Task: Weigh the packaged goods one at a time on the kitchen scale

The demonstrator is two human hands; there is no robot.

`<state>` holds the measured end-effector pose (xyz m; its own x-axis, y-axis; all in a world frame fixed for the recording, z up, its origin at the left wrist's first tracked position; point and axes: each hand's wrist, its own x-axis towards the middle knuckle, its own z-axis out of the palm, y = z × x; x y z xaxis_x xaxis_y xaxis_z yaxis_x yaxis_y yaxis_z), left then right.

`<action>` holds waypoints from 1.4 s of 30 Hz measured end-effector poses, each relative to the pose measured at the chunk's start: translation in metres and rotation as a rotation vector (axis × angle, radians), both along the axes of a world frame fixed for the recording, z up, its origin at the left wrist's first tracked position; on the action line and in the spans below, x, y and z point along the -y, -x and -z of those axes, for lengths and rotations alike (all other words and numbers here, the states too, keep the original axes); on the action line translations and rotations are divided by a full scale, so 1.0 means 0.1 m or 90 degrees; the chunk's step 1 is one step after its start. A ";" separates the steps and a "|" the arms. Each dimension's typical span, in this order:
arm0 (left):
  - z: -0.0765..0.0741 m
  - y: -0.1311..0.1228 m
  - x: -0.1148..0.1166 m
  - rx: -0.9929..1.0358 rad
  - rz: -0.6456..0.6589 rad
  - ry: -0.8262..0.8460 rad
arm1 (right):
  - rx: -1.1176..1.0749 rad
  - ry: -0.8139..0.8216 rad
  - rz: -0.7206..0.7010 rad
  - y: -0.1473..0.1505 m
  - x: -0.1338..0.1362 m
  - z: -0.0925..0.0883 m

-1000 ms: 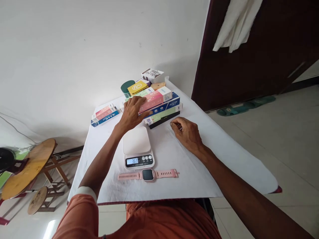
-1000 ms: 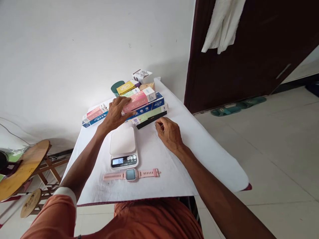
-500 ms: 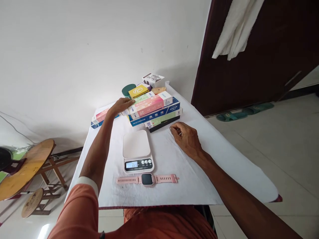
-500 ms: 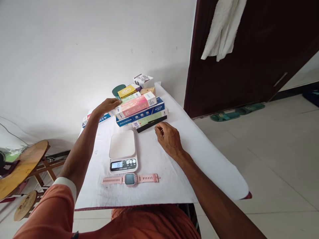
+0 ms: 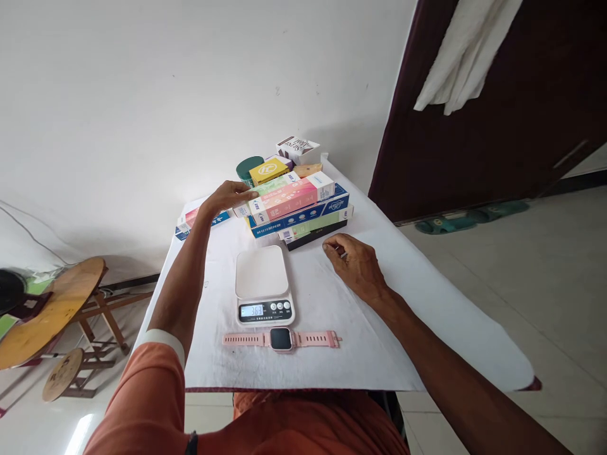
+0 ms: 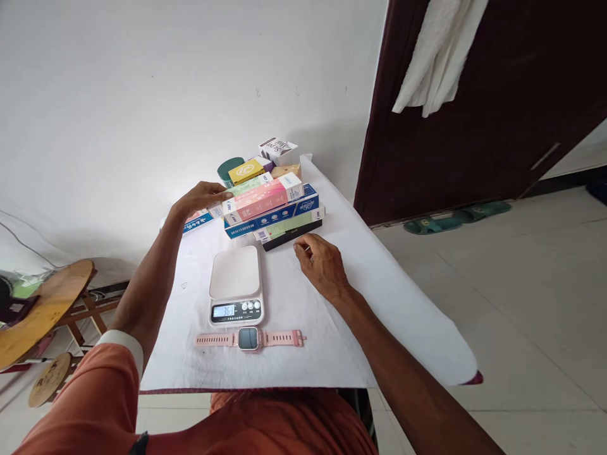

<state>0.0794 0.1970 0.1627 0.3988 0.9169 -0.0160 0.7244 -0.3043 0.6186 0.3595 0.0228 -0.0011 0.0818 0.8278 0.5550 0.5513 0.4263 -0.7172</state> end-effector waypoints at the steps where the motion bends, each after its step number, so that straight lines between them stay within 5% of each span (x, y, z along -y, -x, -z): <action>1: -0.02 0.03 0.01 0.006 0.008 0.009 | -0.003 0.003 -0.014 0.01 0.00 0.00; 6: -0.08 0.33 0.21 0.027 0.043 0.027 | 0.001 0.011 -0.041 0.03 0.01 0.00; 10: 0.02 0.52 0.32 0.056 0.053 0.046 | 0.004 0.011 -0.032 0.04 -0.01 0.01; 16: 0.19 0.36 0.24 0.056 0.042 -0.030 | 0.017 0.030 -0.008 0.03 0.00 0.02; 21: 0.19 0.20 0.19 -0.061 0.014 -0.130 | 0.020 0.025 -0.014 0.01 0.01 0.01; 25: 0.18 0.21 0.30 -0.023 -0.015 -0.151 | 0.026 0.016 -0.013 0.01 0.01 0.02; 36: 0.05 1.00 1.00 0.107 -0.163 -0.170 | 0.045 0.010 -0.014 0.00 -0.03 0.08; 42: 0.41 1.15 1.77 0.097 -0.147 -0.075 | 0.041 0.025 -0.005 0.01 -0.03 0.09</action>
<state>-0.0360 0.0198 0.1216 0.1691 0.9755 0.1405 0.6842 -0.2188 0.6957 0.3587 0.0259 -0.0104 0.0402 0.8492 0.5265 0.5931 0.4038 -0.6966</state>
